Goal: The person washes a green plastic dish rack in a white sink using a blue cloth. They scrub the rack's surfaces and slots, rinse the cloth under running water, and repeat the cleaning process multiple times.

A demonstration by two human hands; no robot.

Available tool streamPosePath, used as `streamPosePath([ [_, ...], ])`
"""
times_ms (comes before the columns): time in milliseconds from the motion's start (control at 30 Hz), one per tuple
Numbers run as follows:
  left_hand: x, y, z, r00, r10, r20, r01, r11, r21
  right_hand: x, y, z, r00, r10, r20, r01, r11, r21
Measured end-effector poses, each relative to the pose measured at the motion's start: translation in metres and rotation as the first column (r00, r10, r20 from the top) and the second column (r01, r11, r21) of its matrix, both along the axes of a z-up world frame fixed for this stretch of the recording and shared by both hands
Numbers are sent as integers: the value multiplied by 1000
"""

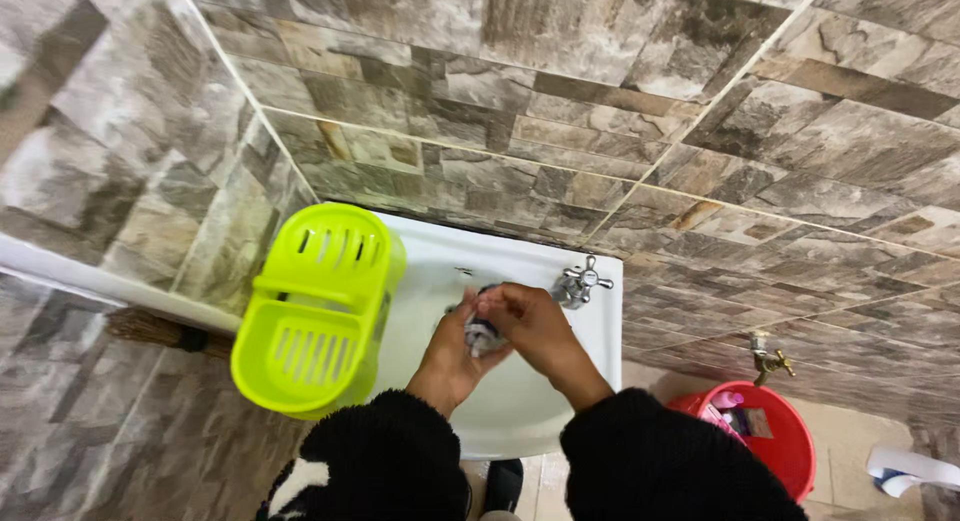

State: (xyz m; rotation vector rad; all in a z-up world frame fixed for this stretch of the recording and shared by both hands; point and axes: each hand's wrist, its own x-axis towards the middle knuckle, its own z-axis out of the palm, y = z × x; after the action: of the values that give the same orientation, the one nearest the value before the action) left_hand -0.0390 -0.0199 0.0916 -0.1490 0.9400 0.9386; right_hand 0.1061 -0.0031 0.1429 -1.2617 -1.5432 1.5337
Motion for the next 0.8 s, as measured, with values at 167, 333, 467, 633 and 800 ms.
streamPosePath([
  [167, 31, 8, -72, 984, 31, -173, -31, 1000, 2, 53, 28, -4, 548, -561, 621, 0, 742, 670],
  [333, 68, 12, -87, 914, 20, -406, -63, 993, -95, 94, 54, -21, 321, -223, 921, -85, 961, 262],
  [467, 85, 14, -74, 890, 135, -435, -158, 987, -17, 108, 60, -32, 347, -135, 928, -166, 965, 203],
  [633, 89, 24, -79, 951, 138, -277, -148, 989, -15, 115, 68, -25, 368, -78, 926, -233, 957, 173],
  [800, 103, 28, -83, 921, 180, -345, -178, 983, 37, 116, 68, -20, 396, -66, 916, -302, 933, 198],
])
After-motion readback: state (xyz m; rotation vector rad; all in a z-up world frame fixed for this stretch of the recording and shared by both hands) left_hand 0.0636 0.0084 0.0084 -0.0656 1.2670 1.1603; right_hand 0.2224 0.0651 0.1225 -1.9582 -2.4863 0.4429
